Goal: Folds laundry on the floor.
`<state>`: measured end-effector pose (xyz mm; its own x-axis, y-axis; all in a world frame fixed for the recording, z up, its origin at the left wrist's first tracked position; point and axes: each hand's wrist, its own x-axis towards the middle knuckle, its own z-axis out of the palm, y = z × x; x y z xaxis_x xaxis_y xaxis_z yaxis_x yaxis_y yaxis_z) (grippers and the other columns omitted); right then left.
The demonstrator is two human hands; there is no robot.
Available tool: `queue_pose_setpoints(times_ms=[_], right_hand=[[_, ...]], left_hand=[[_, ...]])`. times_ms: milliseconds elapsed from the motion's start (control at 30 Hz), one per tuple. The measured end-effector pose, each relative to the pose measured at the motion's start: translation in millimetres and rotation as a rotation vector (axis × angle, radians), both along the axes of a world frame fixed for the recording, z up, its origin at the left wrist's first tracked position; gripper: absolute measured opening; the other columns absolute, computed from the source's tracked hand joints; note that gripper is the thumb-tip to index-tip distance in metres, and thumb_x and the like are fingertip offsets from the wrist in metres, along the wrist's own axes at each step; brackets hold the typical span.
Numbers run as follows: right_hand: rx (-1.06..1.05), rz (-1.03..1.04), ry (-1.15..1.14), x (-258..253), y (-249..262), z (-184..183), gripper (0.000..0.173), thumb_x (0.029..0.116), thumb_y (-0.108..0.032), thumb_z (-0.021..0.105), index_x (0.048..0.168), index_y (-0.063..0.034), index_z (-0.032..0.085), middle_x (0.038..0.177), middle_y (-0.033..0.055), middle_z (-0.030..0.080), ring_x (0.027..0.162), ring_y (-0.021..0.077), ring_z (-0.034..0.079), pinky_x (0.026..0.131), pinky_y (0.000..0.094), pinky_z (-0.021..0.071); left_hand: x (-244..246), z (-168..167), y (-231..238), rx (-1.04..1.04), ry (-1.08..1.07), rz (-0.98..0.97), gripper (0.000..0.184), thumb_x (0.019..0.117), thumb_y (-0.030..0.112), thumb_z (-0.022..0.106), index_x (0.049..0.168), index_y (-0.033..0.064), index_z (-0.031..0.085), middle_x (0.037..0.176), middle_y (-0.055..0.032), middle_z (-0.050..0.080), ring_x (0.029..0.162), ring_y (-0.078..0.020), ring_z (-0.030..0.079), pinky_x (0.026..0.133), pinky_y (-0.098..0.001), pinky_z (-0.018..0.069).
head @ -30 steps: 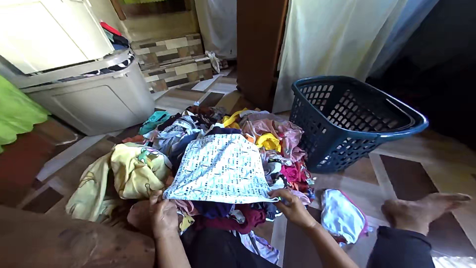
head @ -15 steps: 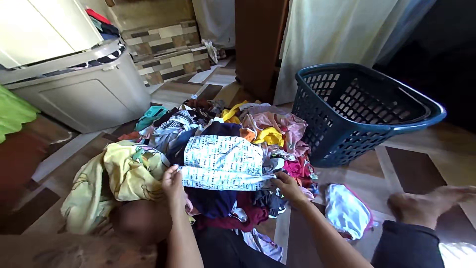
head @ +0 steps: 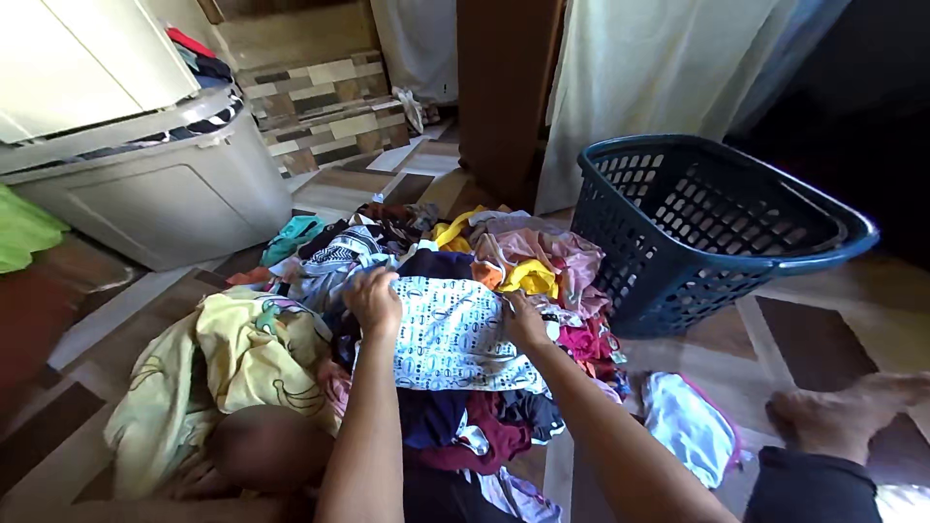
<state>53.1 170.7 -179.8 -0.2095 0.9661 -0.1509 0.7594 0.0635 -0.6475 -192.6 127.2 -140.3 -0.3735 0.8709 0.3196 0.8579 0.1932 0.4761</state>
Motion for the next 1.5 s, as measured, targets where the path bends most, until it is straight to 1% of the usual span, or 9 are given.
queue_pose_setpoints(times_ms=[200, 333, 533, 767, 900, 1100, 1200, 1300, 1500], right_hand=[[-0.111, 0.121, -0.116, -3.2, 20.1, -5.8, 0.057, 0.1059, -0.009, 0.043, 0.161, -0.0069, 0.029, 0.159, 0.0258, 0.036, 0.144, 0.0397, 0.043, 0.116, 0.0522, 0.0377], [-0.175, 0.161, -0.186, 7.6, 23.1, -4.2, 0.052, 0.1063, -0.021, 0.050, 0.155, -0.0051, 0.041, 0.150, 0.0270, 0.048, 0.140, 0.0413, 0.048, 0.115, 0.0572, 0.0372], [-0.074, 0.022, -0.189, 18.6, 3.8, 14.9, 0.034, 0.1055, -0.018, 0.052, 0.131, 0.0027, 0.061, 0.140, 0.0272, 0.055, 0.131, 0.0410, 0.055, 0.108, 0.0567, 0.0441], [0.501, -0.097, 0.113, 41.7, -43.0, -19.3, 0.024, 0.0939, -0.003, 0.063, 0.114, 0.0052, 0.072, 0.123, 0.0318, 0.062, 0.113, 0.0455, 0.063, 0.095, 0.0557, 0.0526], [0.373, -0.077, 0.018, 45.7, -59.2, -37.9, 0.026, 0.0953, -0.004, 0.060, 0.118, 0.0005, 0.073, 0.129, 0.0298, 0.062, 0.123, 0.0503, 0.056, 0.100, 0.0673, 0.0422], [0.103, -0.036, 0.099, 50.1, -50.1, -38.9, 0.050, 0.0975, -0.007, 0.056, 0.147, -0.0038, 0.052, 0.156, 0.0217, 0.044, 0.146, 0.0437, 0.036, 0.111, 0.0700, 0.0280], [-0.017, 0.000, 0.227, 47.9, -39.9, -52.1, 0.058, 0.1041, -0.029, 0.045, 0.157, -0.0056, 0.039, 0.157, 0.0198, 0.044, 0.150, 0.0420, 0.030, 0.117, 0.0714, 0.0152], [-0.070, 0.075, 0.033, 39.1, -39.7, -43.5, 0.067, 0.1030, -0.045, 0.057, 0.155, -0.0045, 0.043, 0.148, 0.0250, 0.052, 0.143, 0.0490, 0.037, 0.115, 0.0735, 0.0180], [-0.012, 0.214, -0.088, 38.5, -44.9, -25.4, 0.042, 0.1034, -0.030, 0.057, 0.126, 0.0034, 0.067, 0.142, 0.0273, 0.054, 0.140, 0.0465, 0.042, 0.110, 0.0695, 0.0269]], left_hand=[[-9.7, -6.0, 25.4, -0.443, 0.083, -0.050, 0.047, 0.1023, 0.006, 0.050, 0.145, 0.0218, 0.058, 0.153, -0.0046, 0.052, 0.151, -0.0426, 0.025, 0.112, -0.0777, 0.0073], [-18.3, -5.4, 31.2, -0.514, 0.155, -0.074, 0.046, 0.1011, 0.014, 0.057, 0.146, 0.0247, 0.058, 0.143, -0.0151, 0.057, 0.141, -0.0427, 0.041, 0.112, -0.0784, 0.0091], [-28.2, 9.5, 22.2, -0.281, 0.167, -0.083, 0.017, 0.0949, 0.011, 0.067, 0.109, 0.0063, 0.074, 0.117, -0.0192, 0.070, 0.126, -0.0451, 0.054, 0.112, -0.0757, 0.0168], [-32.2, -5.6, -50.9, 0.273, 0.160, -0.169, 0.015, 0.0892, 0.000, 0.069, 0.103, 0.0010, 0.075, 0.104, -0.0221, 0.072, 0.108, -0.0469, 0.063, 0.105, -0.0704, 0.0346], [-24.9, -37.8, -76.3, 0.294, 0.167, -0.188, 0.013, 0.0860, -0.003, 0.068, 0.093, 0.0012, 0.078, 0.099, -0.0213, 0.073, 0.104, -0.0466, 0.066, 0.099, -0.0680, 0.0406], [7.5, -43.1, -91.2, 0.268, 0.071, -0.034, 0.032, 0.0853, -0.010, 0.057, 0.111, -0.0004, 0.075, 0.130, -0.0299, 0.062, 0.129, -0.0542, 0.051, 0.107, -0.0758, 0.0278], [55.5, -50.1, -93.8, 0.371, 0.029, -0.225, 0.033, 0.0838, -0.008, 0.058, 0.110, -0.0005, 0.076, 0.130, -0.0288, 0.064, 0.129, -0.0550, 0.052, 0.109, -0.0780, 0.0252], [99.5, -73.9, -84.2, 0.348, 0.012, -0.464, 0.033, 0.0844, -0.004, 0.059, 0.111, 0.0030, 0.077, 0.130, -0.0207, 0.068, 0.129, -0.0495, 0.056, 0.108, -0.0791, 0.0269], [102.3, -117.1, -67.0, -0.003, 0.030, -0.448, 0.044, 0.0992, 0.015, 0.058, 0.141, 0.0023, 0.060, 0.152, -0.0169, 0.052, 0.144, -0.0425, 0.042, 0.116, -0.0729, 0.0190]])
